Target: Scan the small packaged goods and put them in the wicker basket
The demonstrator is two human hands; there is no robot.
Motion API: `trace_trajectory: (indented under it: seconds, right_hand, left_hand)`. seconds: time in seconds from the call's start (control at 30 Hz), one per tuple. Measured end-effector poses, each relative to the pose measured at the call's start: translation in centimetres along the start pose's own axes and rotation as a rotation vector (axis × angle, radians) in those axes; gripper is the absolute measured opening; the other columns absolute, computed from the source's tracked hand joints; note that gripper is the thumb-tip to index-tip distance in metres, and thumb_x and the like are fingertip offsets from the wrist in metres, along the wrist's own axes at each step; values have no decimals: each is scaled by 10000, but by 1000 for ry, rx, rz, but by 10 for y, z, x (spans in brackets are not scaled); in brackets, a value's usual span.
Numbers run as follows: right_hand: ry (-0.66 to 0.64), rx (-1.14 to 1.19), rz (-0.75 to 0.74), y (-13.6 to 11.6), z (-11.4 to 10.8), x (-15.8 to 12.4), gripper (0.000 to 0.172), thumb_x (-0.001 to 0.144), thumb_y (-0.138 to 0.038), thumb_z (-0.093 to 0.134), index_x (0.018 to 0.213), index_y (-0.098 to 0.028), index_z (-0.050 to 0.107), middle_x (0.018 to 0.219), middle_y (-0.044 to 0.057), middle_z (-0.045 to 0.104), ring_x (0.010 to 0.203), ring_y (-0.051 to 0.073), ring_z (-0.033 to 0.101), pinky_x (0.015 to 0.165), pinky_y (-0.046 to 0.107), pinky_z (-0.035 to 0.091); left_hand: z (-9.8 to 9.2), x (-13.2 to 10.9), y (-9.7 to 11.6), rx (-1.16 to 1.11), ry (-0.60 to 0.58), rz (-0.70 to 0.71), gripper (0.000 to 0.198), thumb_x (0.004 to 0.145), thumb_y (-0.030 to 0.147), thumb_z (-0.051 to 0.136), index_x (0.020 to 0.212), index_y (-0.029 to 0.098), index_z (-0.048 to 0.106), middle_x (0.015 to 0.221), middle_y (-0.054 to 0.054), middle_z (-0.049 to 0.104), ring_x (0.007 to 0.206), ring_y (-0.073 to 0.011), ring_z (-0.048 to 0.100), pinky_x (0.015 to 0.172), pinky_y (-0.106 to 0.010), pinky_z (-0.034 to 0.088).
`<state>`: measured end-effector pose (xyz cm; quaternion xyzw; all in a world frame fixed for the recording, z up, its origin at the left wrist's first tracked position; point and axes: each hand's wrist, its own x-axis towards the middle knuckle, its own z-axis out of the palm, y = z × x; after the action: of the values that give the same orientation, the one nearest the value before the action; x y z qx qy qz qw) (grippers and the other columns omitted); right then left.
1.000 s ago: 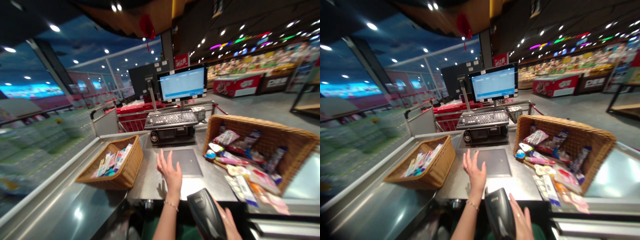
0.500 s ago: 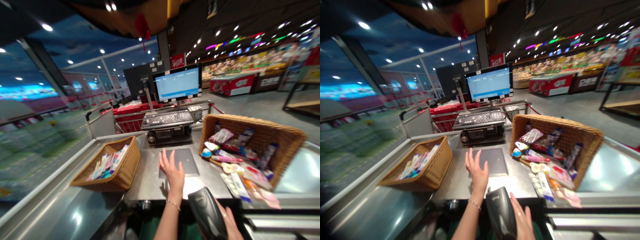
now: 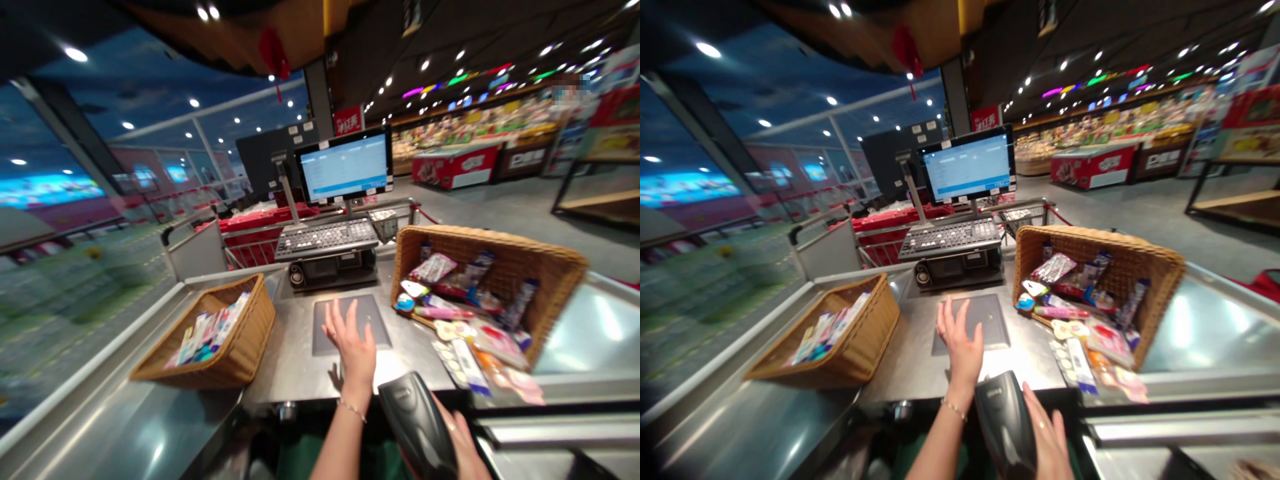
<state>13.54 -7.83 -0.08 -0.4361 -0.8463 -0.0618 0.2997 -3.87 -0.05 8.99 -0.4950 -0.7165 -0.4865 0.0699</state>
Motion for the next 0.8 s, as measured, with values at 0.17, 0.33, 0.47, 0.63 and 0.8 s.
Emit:
trace_trajectory:
  seconds: [0.17,0.33,0.47,0.63,0.8]
  right_hand:
    - [17,5,12,0,-5,3,494,842,-303,519,1310,-146,514,1290,148,653,1158,300,646,872,514,585]
    - [19,-9,57,3,-7,3,476,839,-304,521,1288,-145,519,1285,140,658,1162,292,645,857,494,595]
    - [23,-9,59,7,-10,1,500,856,-312,507,1322,-136,459,1292,156,651,1177,303,634,857,524,589]
    - [26,60,96,8,-16,0,502,872,-304,501,1347,-175,399,1298,151,648,1188,304,628,880,569,567]
    - [11,156,165,-1,-22,3,490,888,-307,470,1357,-204,377,1324,146,630,1220,316,604,918,618,527]
  left_hand:
    - [5,-4,4,-2,-22,26,500,806,83,530,1273,251,585,1536,-113,370,1472,-309,216,1171,-605,212]
    - [10,-6,10,-25,-27,33,508,796,79,535,1268,258,588,1532,-105,375,1470,-302,225,1172,-598,221]
    - [13,-7,17,-27,-50,38,514,791,83,535,1272,258,592,1536,-102,372,1470,-301,221,1176,-595,211]
    - [17,-10,22,-22,-82,50,521,794,90,533,1284,257,589,1551,-100,354,1475,-300,212,1188,-572,195]
    - [22,-14,25,-28,-123,52,514,803,110,537,1291,266,586,1558,-96,347,1479,-303,207,1186,-582,183]
